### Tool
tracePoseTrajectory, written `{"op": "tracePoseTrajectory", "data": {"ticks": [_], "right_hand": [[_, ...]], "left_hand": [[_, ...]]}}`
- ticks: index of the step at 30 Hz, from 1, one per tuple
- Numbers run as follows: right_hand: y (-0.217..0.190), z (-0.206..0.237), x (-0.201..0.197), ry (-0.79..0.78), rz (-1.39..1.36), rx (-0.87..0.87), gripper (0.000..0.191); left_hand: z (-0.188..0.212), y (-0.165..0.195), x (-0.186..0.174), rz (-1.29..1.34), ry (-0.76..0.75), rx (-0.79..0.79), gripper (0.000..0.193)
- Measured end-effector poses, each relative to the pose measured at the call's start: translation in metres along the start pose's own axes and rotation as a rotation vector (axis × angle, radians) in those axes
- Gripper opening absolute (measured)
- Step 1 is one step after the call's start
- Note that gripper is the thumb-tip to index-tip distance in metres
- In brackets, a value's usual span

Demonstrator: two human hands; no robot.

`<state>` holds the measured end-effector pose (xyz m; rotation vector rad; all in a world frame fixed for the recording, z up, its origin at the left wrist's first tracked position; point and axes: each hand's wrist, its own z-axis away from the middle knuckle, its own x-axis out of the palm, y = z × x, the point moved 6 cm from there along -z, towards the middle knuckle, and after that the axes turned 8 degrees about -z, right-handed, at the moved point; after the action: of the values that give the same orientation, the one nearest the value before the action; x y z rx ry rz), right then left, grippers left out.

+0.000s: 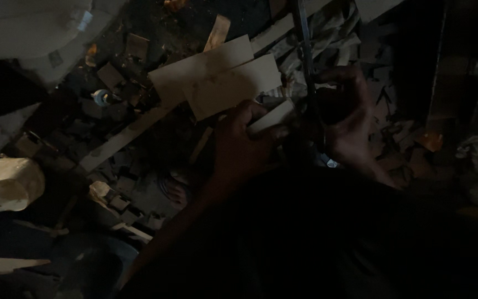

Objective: The person cuts strips and pieces from sheets of light-colored paper or thin board using scissors, holding the sheet in one hand and cutting with the other. Cut pieces are dropped onto the debris-covered floor, and the person continues cutting successive pieces from the sheets.

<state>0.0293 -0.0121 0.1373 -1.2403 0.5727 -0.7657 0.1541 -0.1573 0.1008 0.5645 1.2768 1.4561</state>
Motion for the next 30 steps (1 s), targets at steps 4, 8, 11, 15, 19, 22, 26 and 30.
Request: {"op": "tracePoseTrajectory", "data": {"ticks": [4, 8, 11, 15, 19, 22, 26, 30], "right_hand": [[0.007, 0.004, -0.002, 0.040, 0.054, -0.028, 0.048], [0.007, 0.008, -0.008, 0.038, 0.062, -0.168, 0.052], [0.008, 0.012, -0.018, 0.046, 0.088, -0.185, 0.048], [0.010, 0.012, -0.023, 0.013, 0.126, -0.203, 0.049], [0.018, 0.011, -0.022, -0.035, 0.101, -0.139, 0.051], [0.023, 0.013, -0.028, 0.048, 0.175, -0.075, 0.026], [0.025, 0.017, -0.027, 0.002, -0.133, -0.050, 0.051], [0.021, 0.017, -0.017, -0.022, -0.067, -0.155, 0.056]], "left_hand": [[0.000, -0.002, 0.000, -0.134, -0.030, 0.009, 0.039], [0.002, -0.033, 0.007, 0.105, -0.138, -0.251, 0.067], [0.008, -0.055, 0.003, 0.289, -0.063, -0.217, 0.062], [0.015, -0.080, 0.013, -0.040, -0.039, -0.134, 0.049], [0.007, -0.088, 0.019, 0.042, -0.021, -0.144, 0.039], [-0.009, -0.077, 0.015, 0.285, -0.059, -0.061, 0.032], [-0.020, -0.052, 0.002, 0.246, 0.004, 0.121, 0.031], [-0.024, -0.041, 0.007, 0.263, 0.064, 0.105, 0.017]]}}
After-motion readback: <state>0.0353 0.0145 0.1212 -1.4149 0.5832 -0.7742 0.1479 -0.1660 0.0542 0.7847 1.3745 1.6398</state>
